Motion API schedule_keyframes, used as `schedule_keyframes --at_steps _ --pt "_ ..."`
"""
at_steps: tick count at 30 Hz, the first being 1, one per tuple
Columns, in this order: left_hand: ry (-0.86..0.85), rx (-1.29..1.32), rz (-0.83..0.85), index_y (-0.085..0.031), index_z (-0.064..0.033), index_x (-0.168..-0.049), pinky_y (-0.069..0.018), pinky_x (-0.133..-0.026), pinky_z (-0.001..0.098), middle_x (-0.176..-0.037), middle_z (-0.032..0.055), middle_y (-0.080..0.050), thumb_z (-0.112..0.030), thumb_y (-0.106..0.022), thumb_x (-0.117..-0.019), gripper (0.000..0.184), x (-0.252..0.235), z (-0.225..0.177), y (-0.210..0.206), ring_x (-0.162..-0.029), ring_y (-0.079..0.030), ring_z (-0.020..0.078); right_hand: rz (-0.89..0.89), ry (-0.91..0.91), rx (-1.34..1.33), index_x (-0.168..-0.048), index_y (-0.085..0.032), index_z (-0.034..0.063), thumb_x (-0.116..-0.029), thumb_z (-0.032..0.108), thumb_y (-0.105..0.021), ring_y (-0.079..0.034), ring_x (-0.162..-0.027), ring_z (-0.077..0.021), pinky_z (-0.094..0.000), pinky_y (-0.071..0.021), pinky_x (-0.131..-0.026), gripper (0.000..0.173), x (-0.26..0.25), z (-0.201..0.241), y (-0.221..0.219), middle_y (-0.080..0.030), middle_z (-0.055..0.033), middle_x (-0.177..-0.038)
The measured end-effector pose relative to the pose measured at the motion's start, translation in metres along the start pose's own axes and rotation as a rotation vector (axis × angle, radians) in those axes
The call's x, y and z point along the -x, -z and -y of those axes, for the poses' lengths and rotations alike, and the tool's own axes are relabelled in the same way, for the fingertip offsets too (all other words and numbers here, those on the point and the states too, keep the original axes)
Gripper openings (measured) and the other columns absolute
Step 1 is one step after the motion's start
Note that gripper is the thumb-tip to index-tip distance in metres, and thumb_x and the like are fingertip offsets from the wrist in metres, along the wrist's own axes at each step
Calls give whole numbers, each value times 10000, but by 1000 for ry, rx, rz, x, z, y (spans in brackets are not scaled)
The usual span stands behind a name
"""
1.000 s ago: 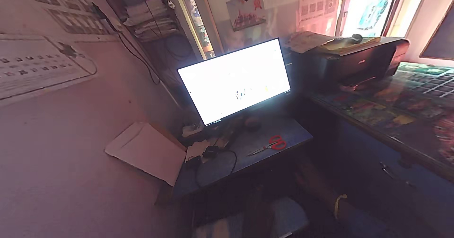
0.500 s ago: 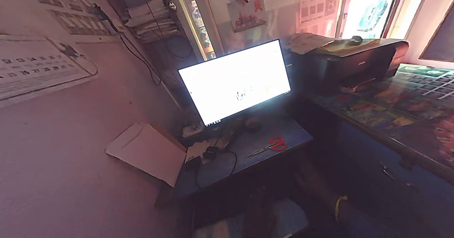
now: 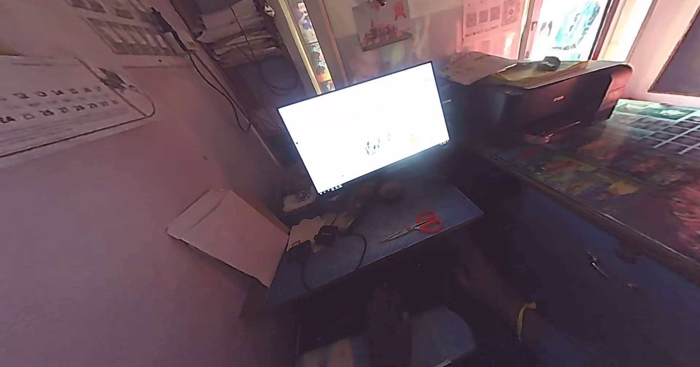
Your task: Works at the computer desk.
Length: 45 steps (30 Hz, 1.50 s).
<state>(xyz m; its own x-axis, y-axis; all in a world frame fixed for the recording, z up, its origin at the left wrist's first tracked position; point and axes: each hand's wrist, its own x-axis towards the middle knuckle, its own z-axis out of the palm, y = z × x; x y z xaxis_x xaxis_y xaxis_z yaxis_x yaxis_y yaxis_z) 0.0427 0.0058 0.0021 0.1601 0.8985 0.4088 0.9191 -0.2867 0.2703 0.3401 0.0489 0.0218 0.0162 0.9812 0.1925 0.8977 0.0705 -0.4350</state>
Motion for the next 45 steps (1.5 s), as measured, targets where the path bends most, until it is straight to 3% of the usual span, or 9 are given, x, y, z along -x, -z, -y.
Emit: schedule_keyframes --at_steps 5,9,13,17,19,22,29,39,45 --pt "13 -28 97 -497 -59 -1508 -239 -1247 543 -1631 133 -386 -455 -482 -1019 630 -2 0 -3 -1522 -336 324 16 -12 15 -1540 -468 155 -1036 464 -472 -437 -1463 -286 -461 -376 -1200 591 6 -1 1 -458 -110 -1583" --pt "-46 -16 92 -591 -83 -1434 -281 -1225 567 -1610 129 -422 -449 -515 -1009 566 -1 4 -1 -1503 -371 336 61 -51 -26 -1535 -467 118 -1041 427 -483 -432 -1463 -323 -492 -366 -1205 583 11 12 12 -462 -160 -1570" --pt "-31 -150 316 -505 -185 -1518 -344 -1200 536 -1597 85 -447 -386 -513 -1021 536 -15 -5 48 -1476 -416 309 30 -38 -23 -1533 -474 123 -1018 388 -529 -417 -1472 -328 -497 -365 -1204 582 12 15 21 -447 -160 -1581" --pt "58 -215 214 -487 -120 -1525 -280 -1218 598 -1573 173 -460 -456 -417 -1058 580 9 69 48 -1479 -391 386 22 -8 6 -1519 -497 132 -1003 384 -554 -412 -1474 -332 -500 -356 -1209 577 11 15 16 -454 -159 -1575" --pt "194 -304 250 -472 -124 -1530 -368 -1166 582 -1555 184 -474 -446 -404 -1070 566 15 87 75 -1446 -440 381 30 -32 5 -1477 -549 141 -982 370 -583 -458 -1435 -339 -517 -390 -1181 547 11 18 16 -501 -161 -1533" --pt "310 -261 72 -538 -110 -1468 -362 -1178 561 -1515 179 -514 -415 -421 -1063 520 26 124 64 -1436 -449 357 55 -53 5 -1456 -568 135 -977 364 -588 -489 -1407 -336 -509 -422 -1156 531 11 19 18 -521 -167 -1507" --pt "398 -131 -31 -479 -76 -1518 -321 -1224 503 -1582 184 -440 -557 -363 -1060 674 35 132 48 -1491 -389 328 7 20 45 -1492 -544 173 -986 343 -571 -461 -1439 -303 -480 -418 -1168 534 5 10 10 -461 -131 -1573" --pt "469 -149 27 -529 -39 -1465 -378 -1161 560 -1538 241 -466 -420 -413 -1073 559 25 119 61 -1424 -464 391 -1 -45 19 -1475 -522 68 -984 366 -587 -466 -1430 -346 -485 -395 -1179 579 6 13 11 -488 -198 -1533" --pt "357 -160 -97 -451 -29 -1523 -327 -1199 572 -1587 228 -411 -428 -396 -1074 604 33 145 36 -1486 -376 394 14 -87 43 -1484 -518 83 -997 403 -552 -462 -1433 -332 -477 -399 -1178 584 4 13 11 -484 -183 -1540"
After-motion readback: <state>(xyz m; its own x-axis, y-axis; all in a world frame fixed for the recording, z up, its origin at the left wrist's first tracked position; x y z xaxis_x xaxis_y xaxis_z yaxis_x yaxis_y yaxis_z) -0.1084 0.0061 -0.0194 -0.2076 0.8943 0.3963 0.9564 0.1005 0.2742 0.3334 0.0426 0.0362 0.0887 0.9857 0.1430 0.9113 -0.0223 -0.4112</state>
